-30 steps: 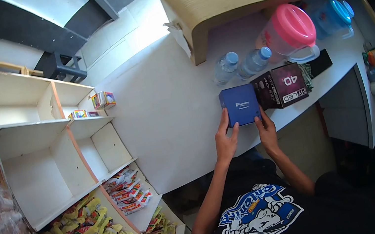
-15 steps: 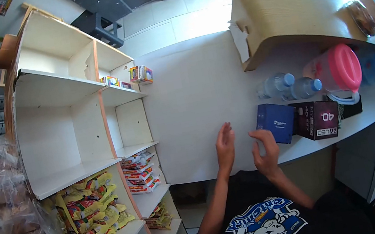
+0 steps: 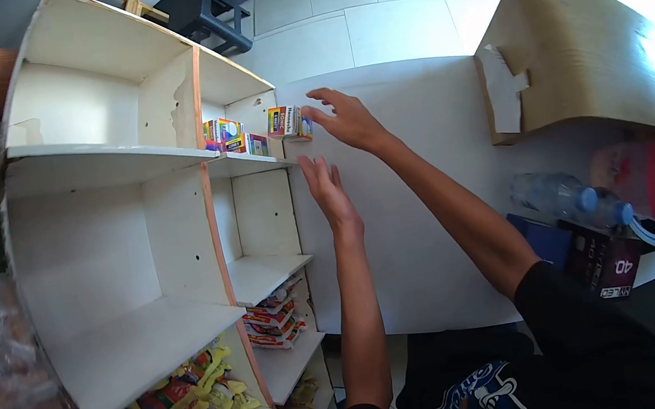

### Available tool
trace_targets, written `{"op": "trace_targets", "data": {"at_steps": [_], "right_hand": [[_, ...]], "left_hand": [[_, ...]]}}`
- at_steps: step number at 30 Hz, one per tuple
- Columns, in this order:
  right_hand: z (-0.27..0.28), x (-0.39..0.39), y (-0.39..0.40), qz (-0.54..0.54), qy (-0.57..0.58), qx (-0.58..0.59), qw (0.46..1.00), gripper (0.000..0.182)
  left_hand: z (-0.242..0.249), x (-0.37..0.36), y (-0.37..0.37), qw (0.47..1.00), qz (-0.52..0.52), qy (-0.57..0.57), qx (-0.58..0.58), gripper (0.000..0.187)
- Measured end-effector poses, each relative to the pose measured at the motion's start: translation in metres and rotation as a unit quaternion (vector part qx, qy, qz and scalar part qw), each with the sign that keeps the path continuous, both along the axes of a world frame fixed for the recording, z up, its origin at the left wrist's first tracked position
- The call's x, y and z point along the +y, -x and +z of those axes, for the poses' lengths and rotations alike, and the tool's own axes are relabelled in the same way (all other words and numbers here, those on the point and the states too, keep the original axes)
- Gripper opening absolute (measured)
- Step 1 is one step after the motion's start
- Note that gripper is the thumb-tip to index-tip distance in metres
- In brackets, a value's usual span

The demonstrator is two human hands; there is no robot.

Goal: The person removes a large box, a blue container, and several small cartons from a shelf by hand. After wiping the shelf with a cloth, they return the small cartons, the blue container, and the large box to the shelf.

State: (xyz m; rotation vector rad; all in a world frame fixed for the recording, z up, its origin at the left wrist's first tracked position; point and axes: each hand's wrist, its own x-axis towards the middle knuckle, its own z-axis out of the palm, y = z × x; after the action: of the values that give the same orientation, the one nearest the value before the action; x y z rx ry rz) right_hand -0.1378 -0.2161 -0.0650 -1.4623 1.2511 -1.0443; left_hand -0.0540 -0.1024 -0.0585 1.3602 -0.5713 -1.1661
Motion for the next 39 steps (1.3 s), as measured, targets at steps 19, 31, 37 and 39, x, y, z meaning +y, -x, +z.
{"op": "trace_targets", "data": {"at_steps": [19,31,37,39], "right_hand": [[0.015,0.091,0.043,-0.101,-0.04,-0.08,0.991,0.053],[0.021,0.267,0.139,-0.298,-0.126,-0.006,0.946,0.076],[0.044,0.281,0.153,-0.354,-0.149,-0.061,0.921,0.07],[0.037,0.282,0.154,-0.358,-0.152,-0.036,0.92,0.069]], "left_hand": [[0.016,-0.001,0.049,0.99,-0.132,0.033,-0.041,0.064],[0.036,0.118,0.159,0.93,-0.365,-0.016,0.033,0.071],[0.028,0.135,0.169,0.908,-0.414,-0.039,0.046,0.076],[0.023,0.138,0.17,0.906,-0.42,-0.049,0.038,0.078]]}}
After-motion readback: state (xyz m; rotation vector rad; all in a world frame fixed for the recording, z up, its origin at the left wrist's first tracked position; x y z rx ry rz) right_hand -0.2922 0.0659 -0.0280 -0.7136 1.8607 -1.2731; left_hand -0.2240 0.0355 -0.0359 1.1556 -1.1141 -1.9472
